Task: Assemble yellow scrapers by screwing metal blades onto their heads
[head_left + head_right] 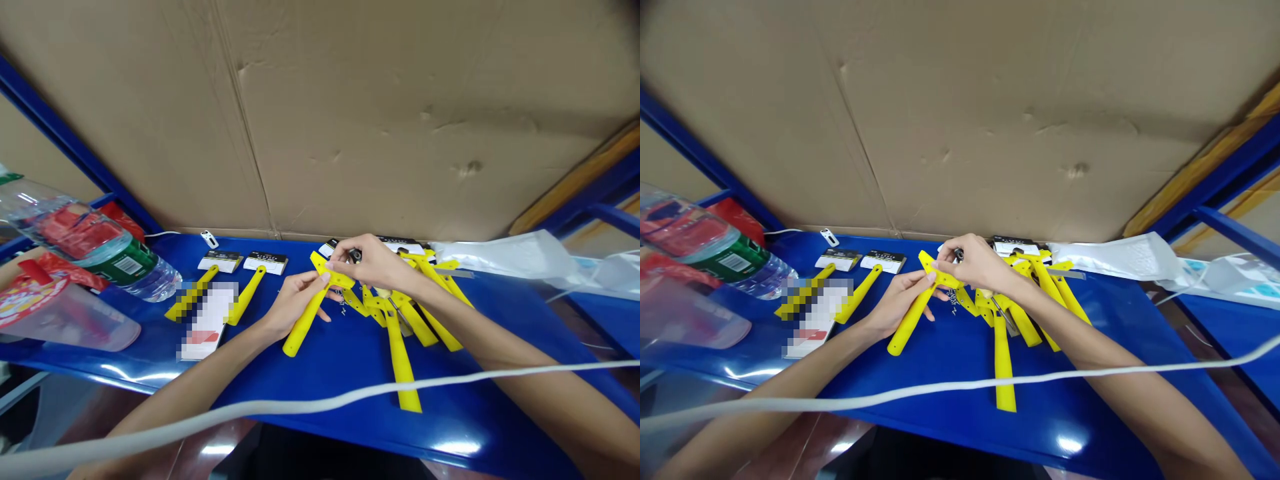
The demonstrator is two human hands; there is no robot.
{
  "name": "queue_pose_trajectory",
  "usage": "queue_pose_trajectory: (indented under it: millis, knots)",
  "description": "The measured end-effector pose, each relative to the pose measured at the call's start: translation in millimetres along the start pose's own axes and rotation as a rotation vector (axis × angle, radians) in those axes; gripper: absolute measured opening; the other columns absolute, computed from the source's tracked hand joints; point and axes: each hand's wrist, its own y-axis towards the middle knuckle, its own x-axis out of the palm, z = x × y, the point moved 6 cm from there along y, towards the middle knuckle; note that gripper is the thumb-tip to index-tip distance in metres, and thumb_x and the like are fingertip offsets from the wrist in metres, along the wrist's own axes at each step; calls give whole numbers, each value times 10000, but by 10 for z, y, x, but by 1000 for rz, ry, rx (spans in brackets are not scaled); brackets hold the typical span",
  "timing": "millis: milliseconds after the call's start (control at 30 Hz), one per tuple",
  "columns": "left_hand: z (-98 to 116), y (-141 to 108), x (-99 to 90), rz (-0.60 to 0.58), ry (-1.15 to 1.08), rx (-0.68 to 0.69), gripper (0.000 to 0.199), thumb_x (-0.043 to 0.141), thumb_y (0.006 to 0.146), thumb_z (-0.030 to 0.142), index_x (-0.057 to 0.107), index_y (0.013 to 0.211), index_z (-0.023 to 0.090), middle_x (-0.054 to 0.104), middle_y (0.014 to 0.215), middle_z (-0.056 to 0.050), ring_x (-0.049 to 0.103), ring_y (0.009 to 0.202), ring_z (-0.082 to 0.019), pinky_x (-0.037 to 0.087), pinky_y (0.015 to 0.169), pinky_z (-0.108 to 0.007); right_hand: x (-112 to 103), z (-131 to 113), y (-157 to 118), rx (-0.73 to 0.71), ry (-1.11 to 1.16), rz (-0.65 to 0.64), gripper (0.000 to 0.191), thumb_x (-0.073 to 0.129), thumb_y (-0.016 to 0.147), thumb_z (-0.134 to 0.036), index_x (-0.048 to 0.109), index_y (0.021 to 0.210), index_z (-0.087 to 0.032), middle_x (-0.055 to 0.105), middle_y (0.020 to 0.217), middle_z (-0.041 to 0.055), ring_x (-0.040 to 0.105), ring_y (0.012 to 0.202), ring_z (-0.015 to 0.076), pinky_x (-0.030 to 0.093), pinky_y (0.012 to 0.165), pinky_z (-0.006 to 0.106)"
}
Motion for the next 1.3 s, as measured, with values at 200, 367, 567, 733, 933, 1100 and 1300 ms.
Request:
queue_pose_trajectory:
  millis: [200, 367, 567, 733, 933, 1100, 1300]
  knots:
    - [48, -3, -23, 52, -3, 38, 410, 796, 948, 486, 788, 1137, 122, 807, 1153, -176, 795, 866, -241, 652, 518, -263, -23, 12, 10, -26, -5, 41, 296, 720, 953, -468, 761, 846, -194, 783, 873, 36, 627, 626, 134, 463, 570, 286]
    - [202, -22, -109, 146, -16, 168, 384, 788, 946, 495, 776, 1056, 127, 816, 1004, -137, 756, 716, -187, 600, 475, -230, -154, 245, 104, -22, -122, 94, 294, 602, 1040, -437, 779, 956, -219, 821, 961, 32, 690, 677, 160, 496, 675, 318]
    - [449, -84, -219, 198, -46, 308, 343, 772, 956, 495, 744, 998, 156, 807, 935, -97, 753, 662, -186, 592, 480, -255, 41, 725, 174, 4, -476, -259, 99, 733, 862, -200, 806, 917, -237, 834, 1006, 41, 748, 932, 232, 490, 792, 314]
    - [513, -85, -254, 234, -54, 318, 377, 781, 936, 517, 752, 1030, 152, 807, 1040, -122, 787, 797, -224, 596, 483, -256, 101, 880, 176, 89, -534, -278, 146, 739, 883, -270, 818, 1004, -244, 818, 1061, 71, 732, 963, 251, 455, 756, 326]
    - [455, -80, -201, 223, -44, 275, 379, 800, 908, 526, 726, 971, 160, 801, 1033, -127, 795, 878, -256, 592, 486, -253, 176, 881, 177, 210, -541, -209, 319, 774, 893, -531, 765, 955, -219, 789, 1065, 107, 708, 970, 288, 421, 712, 353]
    - [436, -74, -177, 203, -24, 251, 381, 808, 901, 527, 731, 949, 157, 800, 1029, -133, 799, 894, -262, 597, 498, -249, 255, 842, 157, 294, -457, -266, 246, 785, 897, -452, 743, 842, -216, 761, 842, 75, 680, 713, 220, 416, 610, 334]
    - [408, -60, -191, 180, -39, 229, 382, 812, 906, 511, 739, 965, 141, 795, 1024, -139, 794, 898, -268, 610, 500, -263, 207, 899, 147, 344, -362, -321, 240, 796, 873, -423, 747, 883, -188, 757, 840, 77, 625, 512, 165, 417, 488, 312]
